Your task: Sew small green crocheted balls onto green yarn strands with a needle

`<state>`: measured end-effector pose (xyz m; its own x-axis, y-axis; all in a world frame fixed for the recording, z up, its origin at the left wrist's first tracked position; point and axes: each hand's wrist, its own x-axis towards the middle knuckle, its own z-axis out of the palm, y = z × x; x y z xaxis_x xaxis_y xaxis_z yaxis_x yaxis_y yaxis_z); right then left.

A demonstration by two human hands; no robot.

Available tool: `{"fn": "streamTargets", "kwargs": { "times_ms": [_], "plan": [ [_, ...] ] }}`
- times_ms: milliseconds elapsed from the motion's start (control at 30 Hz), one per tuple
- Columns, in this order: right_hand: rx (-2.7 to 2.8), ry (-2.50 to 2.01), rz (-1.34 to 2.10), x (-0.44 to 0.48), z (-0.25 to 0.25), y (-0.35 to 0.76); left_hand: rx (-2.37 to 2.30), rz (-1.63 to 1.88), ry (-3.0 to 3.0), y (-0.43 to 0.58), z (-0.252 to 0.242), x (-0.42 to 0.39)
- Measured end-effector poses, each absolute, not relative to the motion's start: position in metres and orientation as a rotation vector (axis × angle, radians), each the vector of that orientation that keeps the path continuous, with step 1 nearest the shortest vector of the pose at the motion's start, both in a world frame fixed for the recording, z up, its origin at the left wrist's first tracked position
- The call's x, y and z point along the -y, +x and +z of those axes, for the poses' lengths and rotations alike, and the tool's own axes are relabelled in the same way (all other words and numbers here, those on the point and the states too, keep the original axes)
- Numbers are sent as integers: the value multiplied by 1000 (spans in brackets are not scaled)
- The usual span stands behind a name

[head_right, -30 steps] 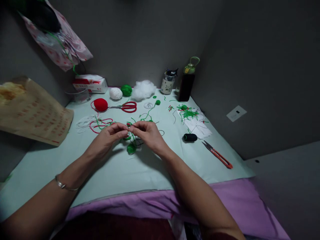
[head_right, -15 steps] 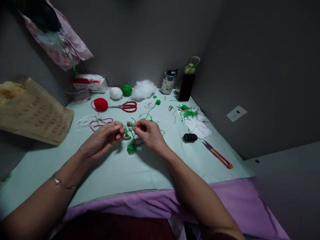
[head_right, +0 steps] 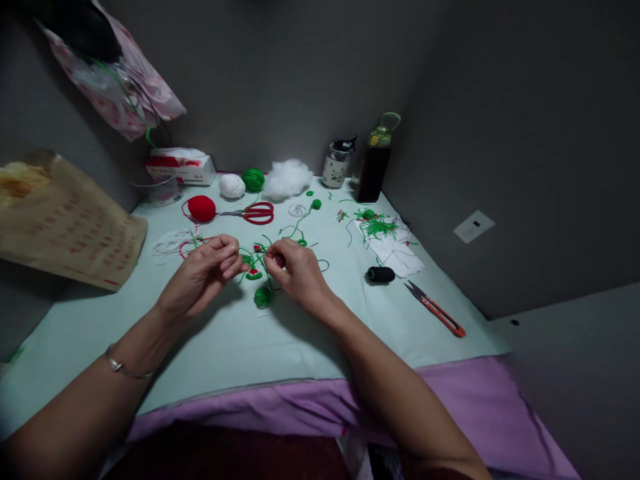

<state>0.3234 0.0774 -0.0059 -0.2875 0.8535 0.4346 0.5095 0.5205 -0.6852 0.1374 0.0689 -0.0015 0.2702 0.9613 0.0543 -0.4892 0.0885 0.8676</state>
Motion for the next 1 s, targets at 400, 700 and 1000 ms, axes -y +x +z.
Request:
{"fn": "streamTargets", "kwargs": {
  "times_ms": [400, 700, 1000],
  "plan": [
    [2013, -1122, 674, -78, -4, 321, -743, 1156, 876, 132, -3, -75],
    [1651, -1064, 1077, -82, 7, 331, -869, 1173, 1012, 121, -4, -80],
    [1688, -1093, 794, -86, 9, 340, -1132, 876, 1565, 109, 1, -80]
  ]
}}
